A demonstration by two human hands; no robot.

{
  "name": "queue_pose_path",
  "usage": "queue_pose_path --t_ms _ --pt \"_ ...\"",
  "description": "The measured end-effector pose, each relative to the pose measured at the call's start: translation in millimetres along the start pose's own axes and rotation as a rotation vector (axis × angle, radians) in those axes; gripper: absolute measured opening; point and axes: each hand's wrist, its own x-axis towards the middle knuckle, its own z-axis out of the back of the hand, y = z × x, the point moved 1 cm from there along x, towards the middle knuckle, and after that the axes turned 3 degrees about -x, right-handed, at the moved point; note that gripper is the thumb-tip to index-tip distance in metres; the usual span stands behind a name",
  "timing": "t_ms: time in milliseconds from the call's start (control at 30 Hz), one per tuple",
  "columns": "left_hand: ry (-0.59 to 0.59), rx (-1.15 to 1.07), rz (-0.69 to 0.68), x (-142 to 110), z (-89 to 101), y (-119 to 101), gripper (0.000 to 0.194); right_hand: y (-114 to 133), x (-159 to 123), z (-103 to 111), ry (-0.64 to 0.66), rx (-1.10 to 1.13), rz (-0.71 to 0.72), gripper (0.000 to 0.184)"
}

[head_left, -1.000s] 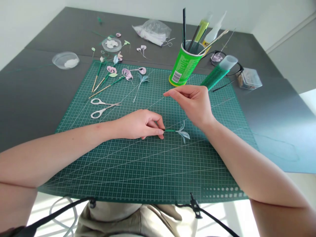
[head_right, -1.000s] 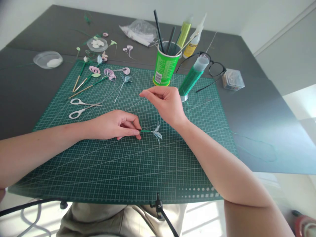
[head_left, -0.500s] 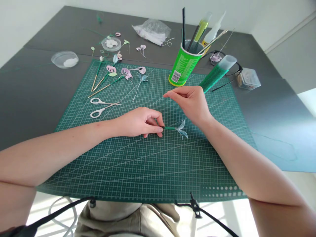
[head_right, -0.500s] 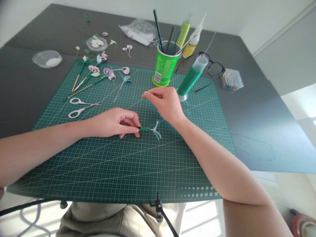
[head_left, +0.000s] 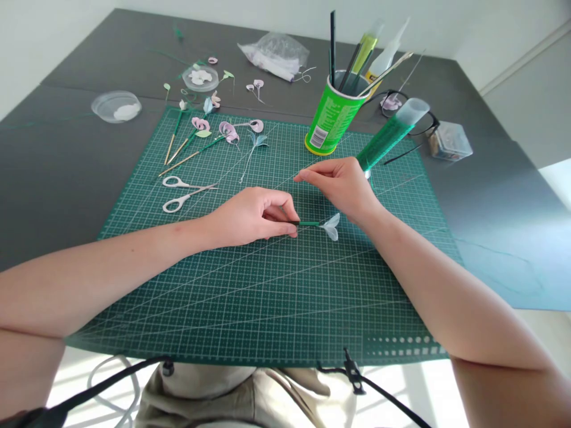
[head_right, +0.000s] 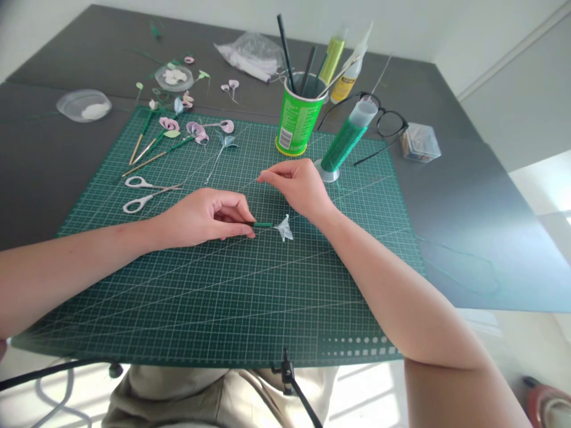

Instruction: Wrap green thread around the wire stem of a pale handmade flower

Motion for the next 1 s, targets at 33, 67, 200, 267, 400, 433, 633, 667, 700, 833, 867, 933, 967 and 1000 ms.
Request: queue_pose_path --t_ms 33,67,200,267,400,433,633,667,700,833,867,933,967,1000 --pt "-0.02 0.003 -0.019 -0.5 0.2 0.2 0.008 0.2 0.0 -0.1 0.012 0.005 -0.004 0.019" --pt "-0.035 0.007 -0.039 -0.9 0.3 0.4 0.009 0.6 -0.1 -0.1 0.022 0.006 -0.008 0.019" --pt "-0.056 0.048 -0.1 -1.5 0.5 1.2 0.014 1.6 0.0 0.4 0.027 -0.021 -0.017 0.019" --pt "-0.064 0.077 -0.129 -1.5 0.7 1.0 0.015 1.6 0.1 0.4 0.032 -0.04 -0.026 0.02" --pt "-0.093 0.119 -0.177 -3.4 1.0 -1.6 0.013 2.1 0.5 -0.2 0.027 -0.056 -0.029 0.019" --pt "-0.095 0.133 -0.184 -4.2 0.9 -2.6 0.012 2.4 0.6 -0.3 0.025 -0.057 -0.031 0.019" --pt "-0.091 0.224 -0.147 -8.0 -1.3 -6.7 0.01 3.5 0.7 0.5 0.039 -0.041 -0.055 0.018" --pt "-0.09 0.23 -0.133 -8.2 -1.6 -6.8 0.01 3.5 0.7 0.6 0.045 -0.035 -0.056 0.018" --pt "-0.087 0.231 -0.121 -8.2 -1.7 -6.8 0.01 3.5 0.7 0.6 0.05 -0.029 -0.054 0.019" --pt "-0.073 0.235 -0.124 -7.3 -1.7 -6.3 0.008 4.2 0.6 0.2 0.047 -0.009 -0.009 0.019" --pt "-0.071 0.24 -0.129 -7.0 -1.4 -6.1 0.008 4.5 0.4 0.0 0.049 -0.004 0.002 0.019" --pt "-0.071 0.243 -0.139 -6.4 -0.9 -5.6 0.007 4.8 0.0 -0.3 0.058 0.008 0.014 0.019" --pt "-0.073 0.241 -0.141 -6.2 -0.6 -5.4 0.006 4.8 -0.2 -0.3 0.061 0.018 0.016 0.019" --pt "-0.075 0.236 -0.142 -6.1 -0.5 -5.2 0.006 4.7 -0.3 -0.2 0.06 0.031 0.017 0.019"
